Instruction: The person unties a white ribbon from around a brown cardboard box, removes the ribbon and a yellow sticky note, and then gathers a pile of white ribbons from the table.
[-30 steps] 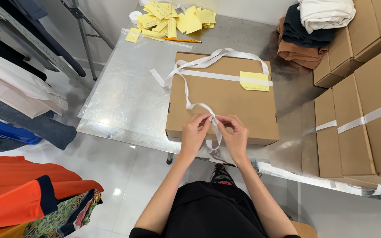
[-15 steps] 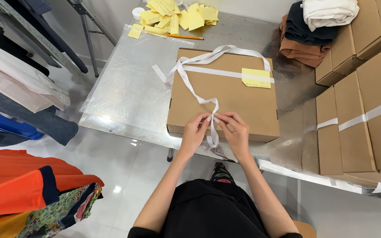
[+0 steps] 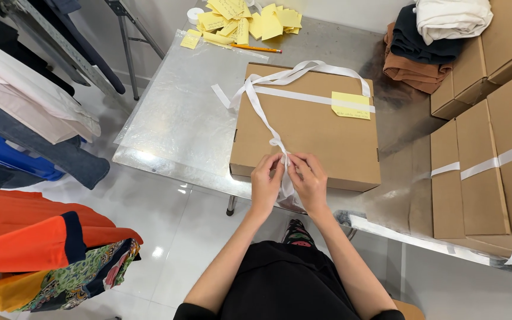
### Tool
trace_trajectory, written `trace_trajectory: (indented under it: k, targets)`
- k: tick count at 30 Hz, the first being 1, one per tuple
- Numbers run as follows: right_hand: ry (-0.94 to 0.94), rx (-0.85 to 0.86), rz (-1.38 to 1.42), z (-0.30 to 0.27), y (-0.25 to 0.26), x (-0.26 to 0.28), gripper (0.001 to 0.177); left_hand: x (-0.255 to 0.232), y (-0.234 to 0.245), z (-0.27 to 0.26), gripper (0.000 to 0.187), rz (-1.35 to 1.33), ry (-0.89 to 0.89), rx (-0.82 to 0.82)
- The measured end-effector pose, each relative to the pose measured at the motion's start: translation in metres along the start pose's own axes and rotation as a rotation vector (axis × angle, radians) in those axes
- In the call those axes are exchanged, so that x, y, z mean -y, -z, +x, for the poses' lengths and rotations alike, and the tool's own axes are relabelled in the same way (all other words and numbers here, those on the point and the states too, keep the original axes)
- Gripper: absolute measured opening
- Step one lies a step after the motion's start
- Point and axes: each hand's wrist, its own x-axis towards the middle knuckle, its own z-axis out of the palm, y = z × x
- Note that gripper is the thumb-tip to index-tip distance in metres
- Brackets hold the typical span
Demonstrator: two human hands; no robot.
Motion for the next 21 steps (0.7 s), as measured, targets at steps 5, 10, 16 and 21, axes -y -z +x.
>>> trace_trajectory:
  k: [5, 10, 16, 21]
  targets:
    - [-0.090, 0.033, 0.111, -0.007, -0.003, -0.002, 0.015, 0.002, 0.005, 0.001, 0.015, -0.079, 0.066, -0.013]
    - [-0.047, 0.075, 0.094, -0.004, -0.003, 0.004, 0.017, 0.005, 0.013, 0.001, 0.017, -0.069, 0.078, 0.002]
    - [-0.006, 0.105, 0.039, -0.005, -0.008, 0.001, 0.015, 0.015, 0.018, 0.001, 0.016, 0.097, -0.062, 0.057]
    - [-0.021, 0.080, 0.029, -0.011, -0.016, -0.009, 0.013, 0.021, 0.017, -0.004, 0.016, 0.242, -0.164, 0.083]
